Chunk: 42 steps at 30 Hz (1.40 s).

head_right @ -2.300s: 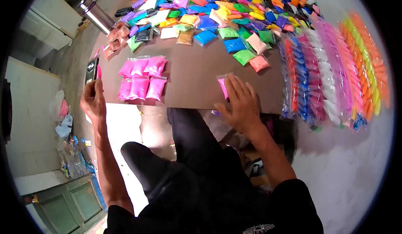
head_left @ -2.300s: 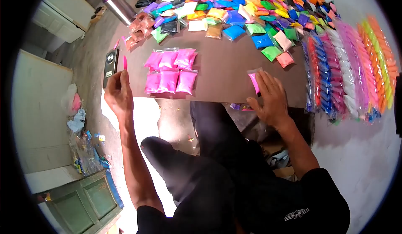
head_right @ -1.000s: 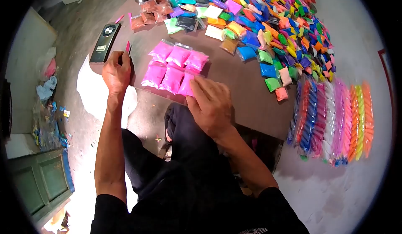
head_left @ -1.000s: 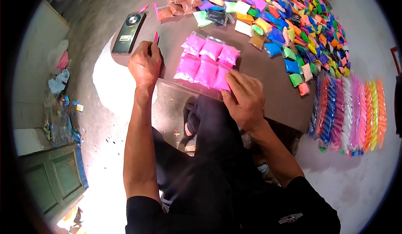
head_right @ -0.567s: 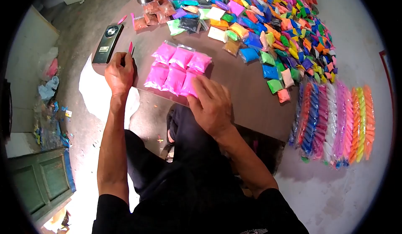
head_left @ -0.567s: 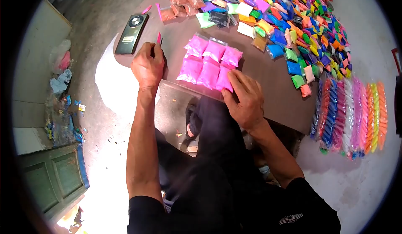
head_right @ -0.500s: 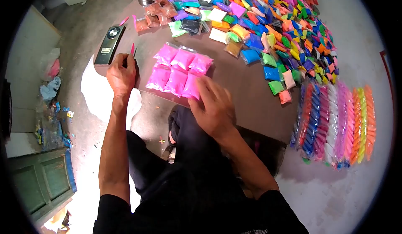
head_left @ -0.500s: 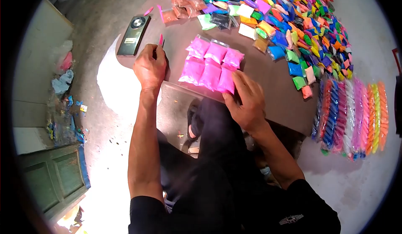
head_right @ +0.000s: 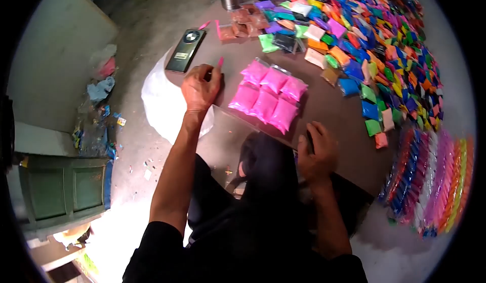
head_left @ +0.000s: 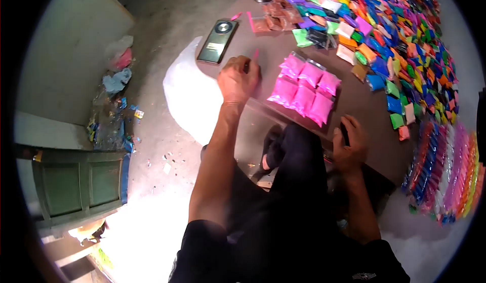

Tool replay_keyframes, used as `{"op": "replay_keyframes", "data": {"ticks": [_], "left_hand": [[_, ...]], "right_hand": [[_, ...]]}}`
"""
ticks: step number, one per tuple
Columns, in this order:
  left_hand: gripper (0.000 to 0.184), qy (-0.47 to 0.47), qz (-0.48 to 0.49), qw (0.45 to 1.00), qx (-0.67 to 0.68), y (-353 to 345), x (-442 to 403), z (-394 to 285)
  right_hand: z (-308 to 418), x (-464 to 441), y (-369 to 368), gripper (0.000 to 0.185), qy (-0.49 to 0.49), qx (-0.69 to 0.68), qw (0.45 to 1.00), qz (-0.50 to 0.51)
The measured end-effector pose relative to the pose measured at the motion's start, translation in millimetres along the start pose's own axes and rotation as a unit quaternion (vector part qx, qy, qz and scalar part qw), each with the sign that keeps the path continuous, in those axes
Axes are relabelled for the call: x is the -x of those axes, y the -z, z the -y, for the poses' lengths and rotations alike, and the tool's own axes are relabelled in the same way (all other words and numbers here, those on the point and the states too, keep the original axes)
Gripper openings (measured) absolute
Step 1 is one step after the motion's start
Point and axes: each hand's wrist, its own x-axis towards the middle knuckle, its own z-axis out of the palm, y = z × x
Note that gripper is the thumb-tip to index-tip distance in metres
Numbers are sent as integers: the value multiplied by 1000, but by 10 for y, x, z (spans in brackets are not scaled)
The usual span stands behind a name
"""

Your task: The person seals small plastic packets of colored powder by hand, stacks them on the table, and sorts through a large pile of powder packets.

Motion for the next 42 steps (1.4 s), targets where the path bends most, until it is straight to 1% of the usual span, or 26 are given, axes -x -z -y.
{"op": "replay_keyframes", "data": {"ticks": [2, 3, 4, 6, 7, 8, 10, 12, 13, 16, 17, 19, 20, 22, 24, 26, 28, 30, 31, 32, 34, 36, 38, 39, 40, 42], "left_hand": [[23, -10, -5, 999, 33, 21, 33, 0], [23, 3, -8, 998, 67, 73, 62, -40], [23, -16, -21, 993, 117, 113, 88, -13], [24, 128, -40, 952, 277, 222, 235, -2], [22, 157, -58, 946, 276, 326, 351, 63], [22, 187, -74, 945, 258, 450, 494, 115], [22, 305, -25, 922, 236, 493, 846, 416], [19, 210, 69, 972, 85, 351, 1189, 889], [18, 240, 139, 960, 27, 246, 1302, 1105], [19, 182, 156, 971, 13, -61, 1432, 1530], [19, 185, 156, 970, 14, -169, 1429, 1675], [18, 74, 205, 974, -57, -312, 1350, 1868], [18, 75, 207, 974, -57, -373, 1295, 1980], [21, 65, 289, 946, -135, -412, 1184, 2169], [38, 36, 278, 925, -258, -428, 1182, 2483], [47, 34, 219, 929, -296, -197, 999, 2556], [66, 48, 180, 915, -358, 65, 908, 2669], [79, 97, 151, 903, -391, 249, 895, 2827], [86, 142, 162, 895, -391, 328, 891, 2886], [86, 187, 153, 888, -391, 389, 904, 2920], [86, 260, 107, 891, -357, 484, 930, 3011], [81, 243, 103, 894, -363, 575, 991, 3179], [65, 174, 116, 904, -374, 611, 1039, 3346], [47, 160, 149, 897, -384, 624, 966, 3255], [36, 114, 160, 899, -391, 598, 929, 3194], [31, 83, 215, 905, -358, 420, 878, 3160]], "right_hand": [[-7, 4, -17, 30, 6, -2, 1000, -4], [-18, 11, -28, 28, 9, 4, 1000, -8], [-43, 21, -40, 28, 11, -1, 1000, -7], [-90, 47, -80, 27, 13, -3, 1000, -21], [-81, 49, -87, 27, 12, -5, 1000, -17], [-61, 35, -77, 25, 10, -9, 1000, -15], [-41, 25, -88, 24, 7, -11, 1000, -8], [-36, 13, -117, 25, 16, 14, 1000, -14], [-33, -1, -123, 25, 19, 14, 1000, -9], [-49, 27, -134, 25, 21, 40, 999, 5], [-70, 40, -150, 25, 9, 49, 999, 8], [-115, 73, -173, 25, -3, 59, 998, 12], [-137, 89, -177, 26, -5, 60, 998, 15], [-150, 103, -186, 26, -12, 61, 998, 20], [-131, 92, -171, 27, -13, 70, 997, 30], [-120, 88, -168, 27, -17, 75, 997, 33], [-105, 88, -174, 27, -22, 80, 996, 36], [-81, 91, -161, 27, -26, 77, 996, 37], [-75, 85, -158, 27, -25, 77, 996, 38], [-69, 81, -156, 27, -27, 77, 996, 36], [-67, 73, -152, 27, -29, 76, 996, 34], [-62, 69, -151, 26, -13, 93, 995, 35], [-43, 75, -169, 26, -22, 86, 996, 30], [-32, 81, -172, 26, -32, 81, 996, 25], [-24, 79, -169, 26, -32, 81, 996, 26], [-26, 55, -157, 25, -26, 86, 995, 33]]}}
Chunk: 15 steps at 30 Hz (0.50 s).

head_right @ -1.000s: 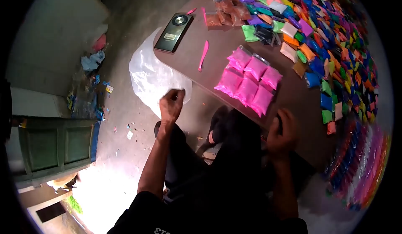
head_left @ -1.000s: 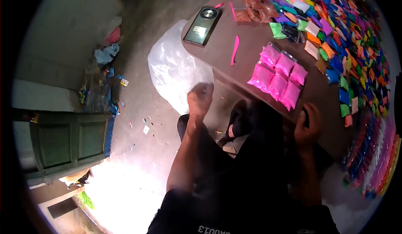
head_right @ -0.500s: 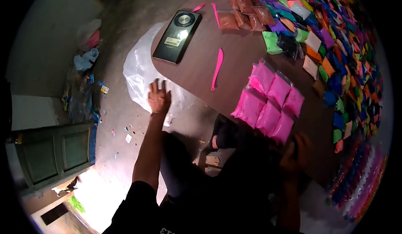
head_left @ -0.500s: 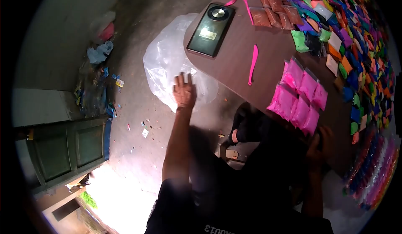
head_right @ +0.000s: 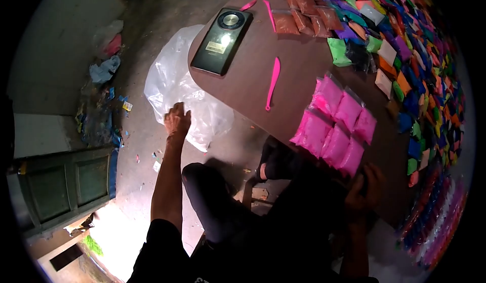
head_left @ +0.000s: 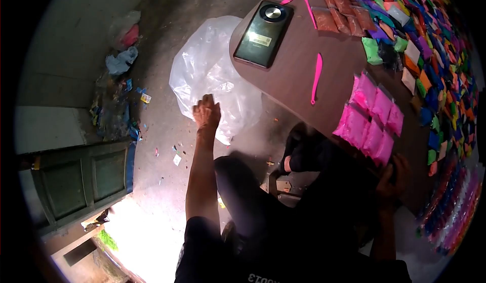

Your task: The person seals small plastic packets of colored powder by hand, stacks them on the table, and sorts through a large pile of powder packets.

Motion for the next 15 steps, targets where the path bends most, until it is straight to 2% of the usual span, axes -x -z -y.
{"op": "replay_keyframes", "data": {"ticks": [2, 4, 5, 6, 9, 10, 12, 13, 15], "left_hand": [[30, -19, 71, 993, 92, 5, -125, -225], [34, -19, 63, 988, 139, -168, -258, -364], [49, -19, 82, 986, 144, -238, -329, -406], [49, -25, 80, 986, 147, -319, -394, -427], [74, 2, 114, 976, 184, -450, -501, -473], [75, -13, 104, 969, 224, -573, -515, -414], [69, -54, 42, 975, 213, -768, -444, -332], [69, -56, 43, 975, 213, -678, -404, -354], [46, 20, 247, 966, 74, -508, -309, -375]], "right_hand": [[-43, 6, -18, 25, 7, 10, 1000, -6], [-93, 11, -10, 25, 11, 22, 1000, -15], [-123, 12, 5, 26, 30, 30, 999, -7], [-144, 7, 18, 26, 49, 39, 998, 0], [-62, -9, 43, 26, 25, 48, 998, 7], [-61, -11, 41, 26, 22, 51, 998, 3], [-64, -16, 39, 26, 36, 43, 998, 0], [-46, -27, 42, 26, 34, 44, 998, -1], [18, -47, 64, 26, 25, 29, 999, -1]]}}
